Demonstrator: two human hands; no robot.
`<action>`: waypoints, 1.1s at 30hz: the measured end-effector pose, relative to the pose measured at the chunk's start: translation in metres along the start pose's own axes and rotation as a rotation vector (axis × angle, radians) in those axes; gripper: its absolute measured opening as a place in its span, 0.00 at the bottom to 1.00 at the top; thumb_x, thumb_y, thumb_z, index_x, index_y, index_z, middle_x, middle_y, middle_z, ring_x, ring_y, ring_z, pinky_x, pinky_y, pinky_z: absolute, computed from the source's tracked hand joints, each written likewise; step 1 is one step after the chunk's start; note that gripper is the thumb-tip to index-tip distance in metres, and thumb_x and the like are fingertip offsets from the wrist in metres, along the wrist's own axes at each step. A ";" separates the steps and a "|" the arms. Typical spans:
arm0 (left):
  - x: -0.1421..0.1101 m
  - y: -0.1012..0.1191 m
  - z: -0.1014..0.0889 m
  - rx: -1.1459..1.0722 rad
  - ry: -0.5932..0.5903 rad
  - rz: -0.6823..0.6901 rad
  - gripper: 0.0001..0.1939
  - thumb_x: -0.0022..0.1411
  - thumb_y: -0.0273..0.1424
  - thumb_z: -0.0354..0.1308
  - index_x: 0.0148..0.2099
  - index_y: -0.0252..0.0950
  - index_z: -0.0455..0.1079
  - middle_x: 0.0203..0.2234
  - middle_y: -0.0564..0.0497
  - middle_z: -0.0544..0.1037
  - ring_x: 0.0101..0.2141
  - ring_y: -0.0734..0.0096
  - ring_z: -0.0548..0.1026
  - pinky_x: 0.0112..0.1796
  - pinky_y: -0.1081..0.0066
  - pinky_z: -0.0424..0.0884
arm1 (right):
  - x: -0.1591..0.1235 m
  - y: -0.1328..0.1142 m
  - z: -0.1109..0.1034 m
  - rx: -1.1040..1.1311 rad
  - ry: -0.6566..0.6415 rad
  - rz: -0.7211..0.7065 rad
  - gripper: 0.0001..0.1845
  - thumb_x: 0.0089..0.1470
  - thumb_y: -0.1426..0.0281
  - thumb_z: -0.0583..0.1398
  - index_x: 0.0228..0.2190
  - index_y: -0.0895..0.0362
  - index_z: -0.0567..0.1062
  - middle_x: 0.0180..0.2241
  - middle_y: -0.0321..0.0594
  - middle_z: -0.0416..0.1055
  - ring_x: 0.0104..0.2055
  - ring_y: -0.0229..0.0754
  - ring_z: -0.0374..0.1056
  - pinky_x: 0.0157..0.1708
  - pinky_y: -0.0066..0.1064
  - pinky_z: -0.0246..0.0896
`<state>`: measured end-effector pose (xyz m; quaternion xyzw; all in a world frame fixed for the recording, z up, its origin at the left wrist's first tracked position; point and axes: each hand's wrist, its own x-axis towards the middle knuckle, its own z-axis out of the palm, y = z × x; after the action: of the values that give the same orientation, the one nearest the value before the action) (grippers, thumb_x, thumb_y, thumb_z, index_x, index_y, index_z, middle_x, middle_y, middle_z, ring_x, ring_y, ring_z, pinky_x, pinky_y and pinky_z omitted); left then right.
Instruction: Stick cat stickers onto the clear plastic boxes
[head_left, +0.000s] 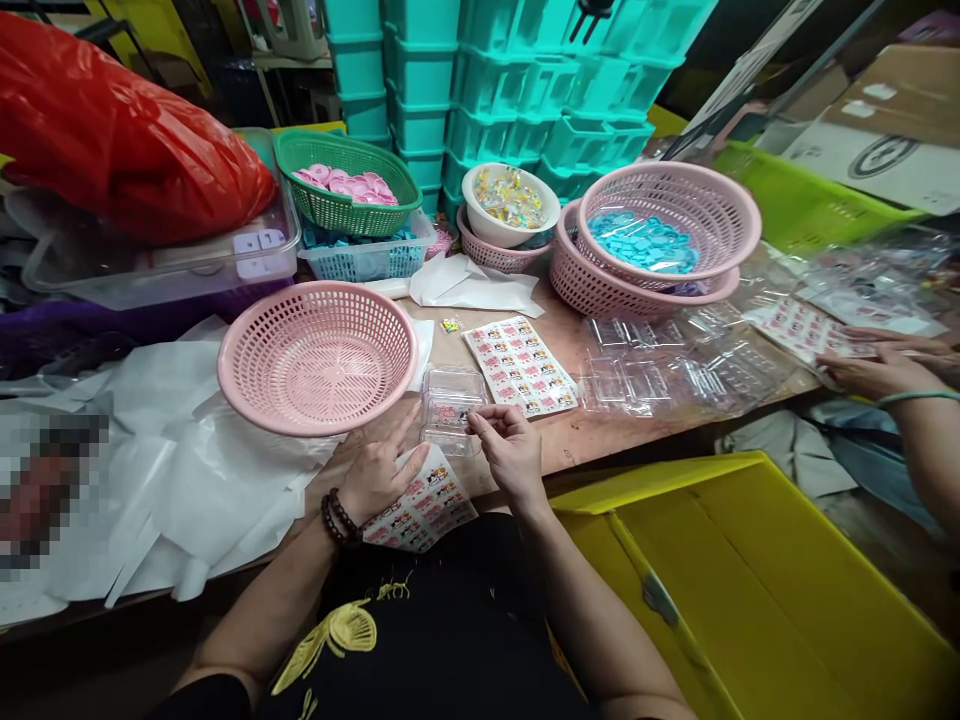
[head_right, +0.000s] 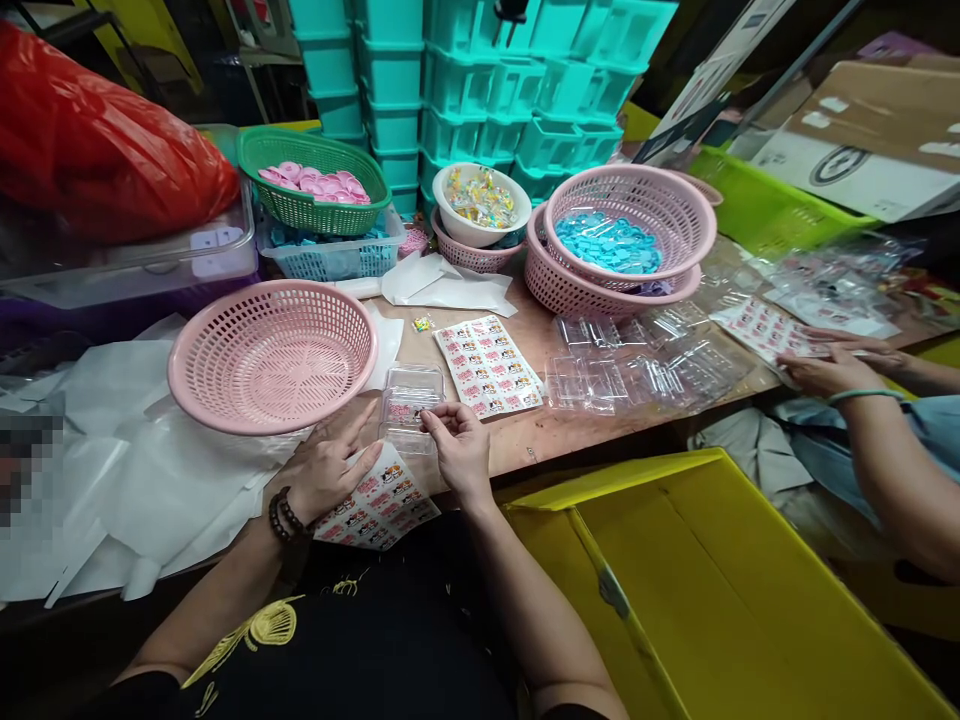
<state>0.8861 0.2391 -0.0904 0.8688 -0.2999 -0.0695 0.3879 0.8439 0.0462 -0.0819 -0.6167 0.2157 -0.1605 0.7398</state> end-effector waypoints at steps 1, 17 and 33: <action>0.000 0.000 0.000 0.000 -0.001 0.002 0.32 0.69 0.38 0.49 0.69 0.25 0.56 0.14 0.62 0.58 0.16 0.73 0.62 0.26 0.71 0.64 | 0.000 0.000 0.000 0.002 0.003 -0.002 0.23 0.37 0.54 0.73 0.28 0.57 0.74 0.23 0.34 0.73 0.25 0.36 0.69 0.24 0.27 0.61; -0.002 0.001 0.004 0.099 0.020 0.024 0.32 0.69 0.39 0.50 0.70 0.31 0.55 0.15 0.61 0.63 0.16 0.74 0.65 0.26 0.74 0.64 | 0.000 0.000 0.000 -0.074 0.014 -0.059 0.22 0.40 0.52 0.71 0.28 0.56 0.74 0.23 0.35 0.73 0.26 0.38 0.70 0.30 0.31 0.67; 0.008 0.009 0.005 0.340 -0.120 0.076 0.30 0.70 0.42 0.51 0.70 0.43 0.56 0.31 0.50 0.83 0.31 0.63 0.80 0.37 0.70 0.74 | -0.003 -0.008 -0.005 -0.950 0.142 -0.175 0.22 0.50 0.47 0.63 0.36 0.52 0.71 0.18 0.31 0.66 0.21 0.41 0.64 0.25 0.29 0.49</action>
<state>0.8864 0.2270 -0.0870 0.9042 -0.3625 -0.0550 0.2192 0.8392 0.0425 -0.0748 -0.8895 0.2625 -0.1474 0.3438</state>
